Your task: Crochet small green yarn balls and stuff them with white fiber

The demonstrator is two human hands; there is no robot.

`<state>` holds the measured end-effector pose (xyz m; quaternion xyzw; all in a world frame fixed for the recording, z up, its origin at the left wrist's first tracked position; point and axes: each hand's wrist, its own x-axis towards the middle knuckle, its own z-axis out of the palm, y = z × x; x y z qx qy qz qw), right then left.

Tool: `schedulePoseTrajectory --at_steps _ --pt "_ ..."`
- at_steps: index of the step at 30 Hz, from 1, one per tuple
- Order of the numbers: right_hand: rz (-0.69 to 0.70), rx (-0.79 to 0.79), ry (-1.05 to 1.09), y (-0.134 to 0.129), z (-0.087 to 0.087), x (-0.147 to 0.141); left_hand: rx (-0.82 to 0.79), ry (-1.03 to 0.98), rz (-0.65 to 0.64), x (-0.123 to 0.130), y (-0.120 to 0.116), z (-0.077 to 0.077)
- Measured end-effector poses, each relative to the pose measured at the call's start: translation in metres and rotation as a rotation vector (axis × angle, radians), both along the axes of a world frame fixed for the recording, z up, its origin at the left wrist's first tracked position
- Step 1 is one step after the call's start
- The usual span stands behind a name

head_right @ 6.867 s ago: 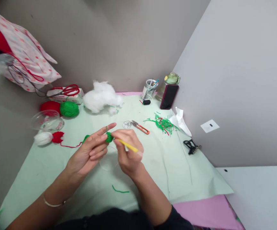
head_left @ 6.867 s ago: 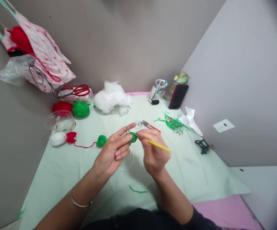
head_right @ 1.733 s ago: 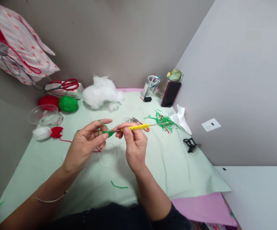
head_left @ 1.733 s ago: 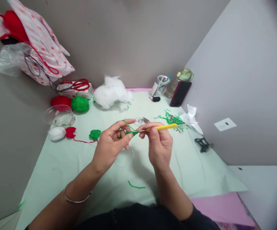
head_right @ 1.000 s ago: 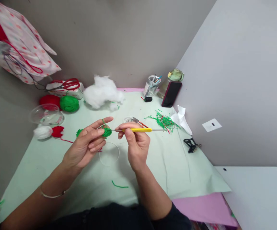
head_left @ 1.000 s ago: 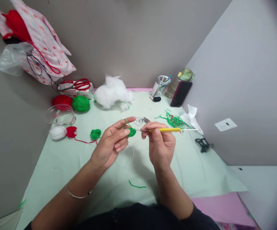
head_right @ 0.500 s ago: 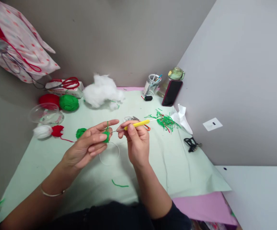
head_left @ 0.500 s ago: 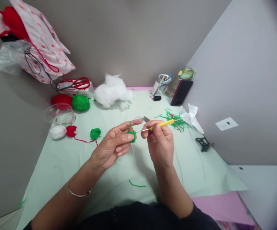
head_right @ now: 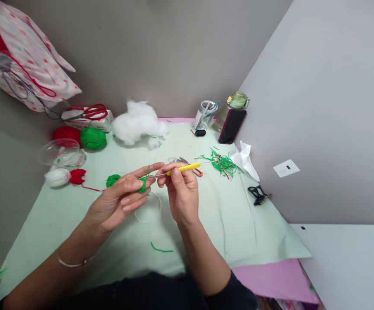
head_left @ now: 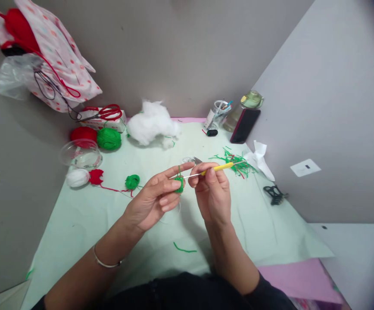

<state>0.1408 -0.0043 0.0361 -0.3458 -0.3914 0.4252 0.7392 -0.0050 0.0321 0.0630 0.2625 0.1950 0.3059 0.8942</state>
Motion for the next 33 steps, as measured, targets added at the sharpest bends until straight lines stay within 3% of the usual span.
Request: schedulePoseTrajectory --at_steps 9,15,17,24,29,33 --pt "0.038 -0.108 0.080 0.004 0.003 0.007 0.035 -0.026 0.023 0.000 -0.001 -0.001" --pt "-0.064 0.015 -0.141 -0.004 -0.001 -0.002 0.358 0.205 0.229 0.007 -0.008 -0.009" --pt "-0.106 0.056 -0.224 -0.006 -0.002 -0.004 0.413 0.250 0.245 0.007 -0.007 -0.009" --pt "-0.136 0.030 -0.176 -0.002 0.001 -0.002 0.420 0.230 0.193 0.001 -0.002 0.001" --pt "-0.143 -0.002 -0.255 -0.003 0.000 -0.001 0.402 0.236 0.226 0.002 -0.002 -0.002" --pt "-0.126 -0.011 -0.183 -0.001 0.002 -0.001 0.399 0.251 0.217 0.001 0.000 -0.005"
